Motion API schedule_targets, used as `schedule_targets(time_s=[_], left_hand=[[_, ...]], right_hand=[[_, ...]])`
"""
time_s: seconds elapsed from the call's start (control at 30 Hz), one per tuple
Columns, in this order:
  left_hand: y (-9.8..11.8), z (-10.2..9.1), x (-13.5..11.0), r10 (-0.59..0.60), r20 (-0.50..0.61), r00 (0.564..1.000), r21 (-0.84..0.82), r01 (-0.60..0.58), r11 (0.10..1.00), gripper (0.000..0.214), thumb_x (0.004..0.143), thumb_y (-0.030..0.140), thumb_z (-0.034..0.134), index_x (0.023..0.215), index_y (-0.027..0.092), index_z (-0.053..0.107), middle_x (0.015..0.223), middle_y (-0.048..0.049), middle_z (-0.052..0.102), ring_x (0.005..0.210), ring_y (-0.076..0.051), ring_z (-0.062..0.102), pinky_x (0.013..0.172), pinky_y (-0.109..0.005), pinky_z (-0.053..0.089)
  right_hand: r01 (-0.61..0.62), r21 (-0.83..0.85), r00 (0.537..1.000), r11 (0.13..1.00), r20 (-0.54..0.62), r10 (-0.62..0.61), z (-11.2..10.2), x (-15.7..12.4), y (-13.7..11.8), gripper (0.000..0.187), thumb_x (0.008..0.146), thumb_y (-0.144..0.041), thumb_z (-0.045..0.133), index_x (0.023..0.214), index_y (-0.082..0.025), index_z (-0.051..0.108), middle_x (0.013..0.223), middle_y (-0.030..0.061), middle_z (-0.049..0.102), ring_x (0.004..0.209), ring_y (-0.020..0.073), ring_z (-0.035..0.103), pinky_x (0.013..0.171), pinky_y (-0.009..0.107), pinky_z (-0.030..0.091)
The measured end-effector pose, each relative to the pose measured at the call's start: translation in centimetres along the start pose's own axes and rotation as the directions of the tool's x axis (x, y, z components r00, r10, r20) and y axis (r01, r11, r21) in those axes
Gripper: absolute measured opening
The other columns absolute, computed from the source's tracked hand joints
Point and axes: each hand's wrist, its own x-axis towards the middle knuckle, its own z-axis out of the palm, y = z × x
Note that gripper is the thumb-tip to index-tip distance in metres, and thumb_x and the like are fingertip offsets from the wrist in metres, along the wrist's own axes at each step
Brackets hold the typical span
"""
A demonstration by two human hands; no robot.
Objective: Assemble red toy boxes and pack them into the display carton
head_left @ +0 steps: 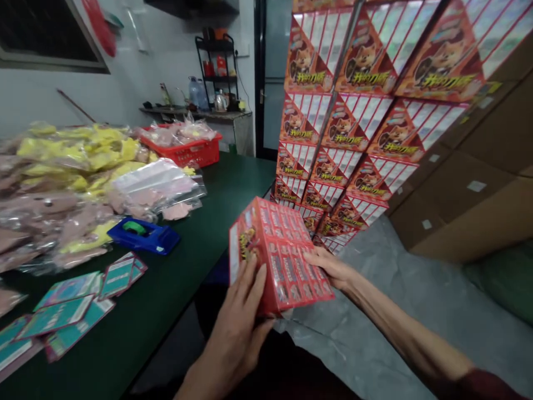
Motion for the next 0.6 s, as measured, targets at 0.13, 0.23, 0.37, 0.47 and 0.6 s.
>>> schedule_targets(time_s=[0.13, 0.23, 0.37, 0.47, 0.6], left_hand=[[-1.1, 6.2, 2.0, -0.111, 0.366, 0.924, -0.329, 0.239, 0.914, 0.089, 0.075, 0.011, 0.051, 0.146, 0.022, 0.000, 0.156, -0.0086, 0.004, 0.142, -0.026, 0.007, 0.115, -0.048, 0.015], [-2.9, 11.5, 2.9, -0.157, 0.564, 0.811, -0.506, 0.489, 0.710, 0.096, 0.064, 0.012, 0.060, 0.146, 0.016, 0.011, 0.153, -0.0112, 0.017, 0.141, -0.030, 0.011, 0.114, -0.047, 0.011], [-5.1, 17.3, 2.9, -0.113, 0.761, 0.638, -0.556, 0.733, 0.392, 0.083, 0.058, 0.026, 0.072, 0.135, 0.017, 0.042, 0.131, -0.0088, 0.053, 0.123, -0.033, 0.044, 0.105, -0.044, 0.033], [-5.6, 19.7, 2.5, -0.115, 0.823, 0.556, -0.502, 0.807, 0.312, 0.075, 0.059, 0.037, 0.073, 0.127, 0.015, 0.051, 0.115, -0.0085, 0.064, 0.111, -0.032, 0.054, 0.095, -0.043, 0.042], [-5.2, 21.5, 2.6, -0.089, 0.882, 0.463, -0.436, 0.872, 0.223, 0.074, 0.060, 0.042, 0.073, 0.126, 0.015, 0.053, 0.113, -0.0090, 0.064, 0.110, -0.032, 0.055, 0.093, -0.042, 0.043]], right_hand=[[-0.067, 0.038, 0.983, 0.997, -0.168, 0.072, -6.6, -1.6, 5.2, 0.041, 0.064, -0.040, 0.076, 0.095, -0.014, 0.067, 0.086, 0.0104, 0.073, 0.074, 0.0227, 0.069, 0.081, 0.040, 0.053], [-0.131, 0.079, 0.958, 0.988, -0.247, 0.147, -10.1, -2.3, 10.6, 0.039, 0.063, -0.042, 0.075, 0.090, -0.014, 0.068, 0.081, 0.0107, 0.073, 0.071, 0.0240, 0.069, 0.080, 0.041, 0.053], [-0.209, 0.138, 0.929, 0.968, -0.281, 0.240, -12.8, -2.8, 16.9, 0.043, 0.059, -0.045, 0.076, 0.088, -0.014, 0.068, 0.082, 0.0117, 0.072, 0.075, 0.0275, 0.069, 0.079, 0.043, 0.052], [-0.250, 0.195, 0.912, 0.949, -0.282, 0.298, -14.2, -3.2, 20.1, 0.045, 0.056, -0.047, 0.077, 0.086, -0.014, 0.068, 0.082, 0.0114, 0.072, 0.079, 0.0297, 0.069, 0.079, 0.043, 0.052], [-0.229, 0.268, 0.898, 0.936, -0.313, 0.310, -15.9, -4.3, 22.7, 0.048, 0.055, -0.049, 0.077, 0.088, -0.015, 0.068, 0.084, 0.0113, 0.071, 0.081, 0.0304, 0.068, 0.081, 0.043, 0.051]])
